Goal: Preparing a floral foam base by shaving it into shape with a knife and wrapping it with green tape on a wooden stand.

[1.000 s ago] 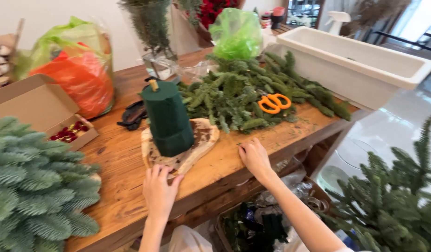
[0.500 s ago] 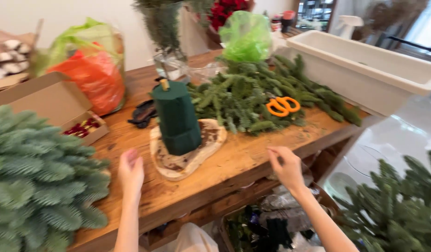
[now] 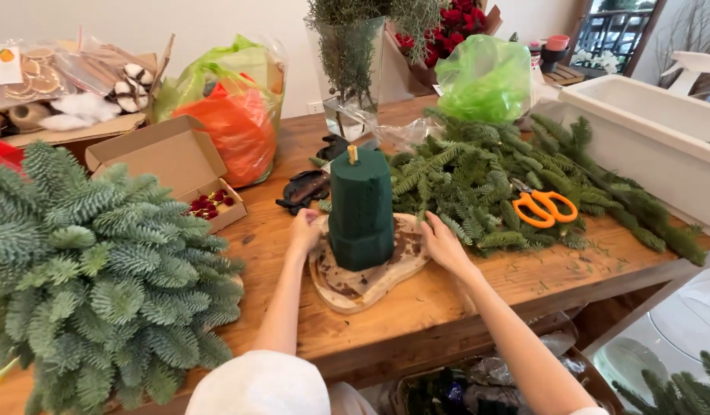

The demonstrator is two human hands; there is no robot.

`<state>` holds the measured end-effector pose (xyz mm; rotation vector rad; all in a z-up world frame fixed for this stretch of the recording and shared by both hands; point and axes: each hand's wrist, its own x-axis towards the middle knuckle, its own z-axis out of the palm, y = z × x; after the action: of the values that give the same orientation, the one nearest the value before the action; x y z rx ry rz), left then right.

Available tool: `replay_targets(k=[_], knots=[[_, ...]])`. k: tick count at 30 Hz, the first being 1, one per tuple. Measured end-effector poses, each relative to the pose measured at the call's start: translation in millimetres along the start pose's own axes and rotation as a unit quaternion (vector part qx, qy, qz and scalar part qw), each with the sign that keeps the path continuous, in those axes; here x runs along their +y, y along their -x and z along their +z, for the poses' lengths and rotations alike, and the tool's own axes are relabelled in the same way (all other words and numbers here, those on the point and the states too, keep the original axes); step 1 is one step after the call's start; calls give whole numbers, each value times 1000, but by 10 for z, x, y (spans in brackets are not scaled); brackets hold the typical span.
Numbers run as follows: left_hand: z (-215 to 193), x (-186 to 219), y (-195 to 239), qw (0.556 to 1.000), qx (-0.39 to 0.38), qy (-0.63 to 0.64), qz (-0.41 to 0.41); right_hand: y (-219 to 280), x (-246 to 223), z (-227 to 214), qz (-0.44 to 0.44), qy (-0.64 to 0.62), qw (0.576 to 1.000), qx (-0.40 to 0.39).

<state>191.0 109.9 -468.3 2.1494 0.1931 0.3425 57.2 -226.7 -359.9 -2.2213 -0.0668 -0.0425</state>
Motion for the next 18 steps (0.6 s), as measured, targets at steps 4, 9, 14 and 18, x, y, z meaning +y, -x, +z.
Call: replay_targets(k=[4, 9, 14, 18], knots=[[-99, 61, 136, 999, -1, 47, 8, 234, -364, -76, 19, 5, 999, 25], [-282, 90, 473, 995, -50, 90, 16, 688, -363, -63, 5, 54, 998, 43], [-535, 345, 972, 984, -105, 146, 8, 1193, -278, -118, 14, 78, 996, 40], [-1253, 1107, 1941, 989, -98, 107, -31, 1340, -255, -193, -40, 50, 998, -17]])
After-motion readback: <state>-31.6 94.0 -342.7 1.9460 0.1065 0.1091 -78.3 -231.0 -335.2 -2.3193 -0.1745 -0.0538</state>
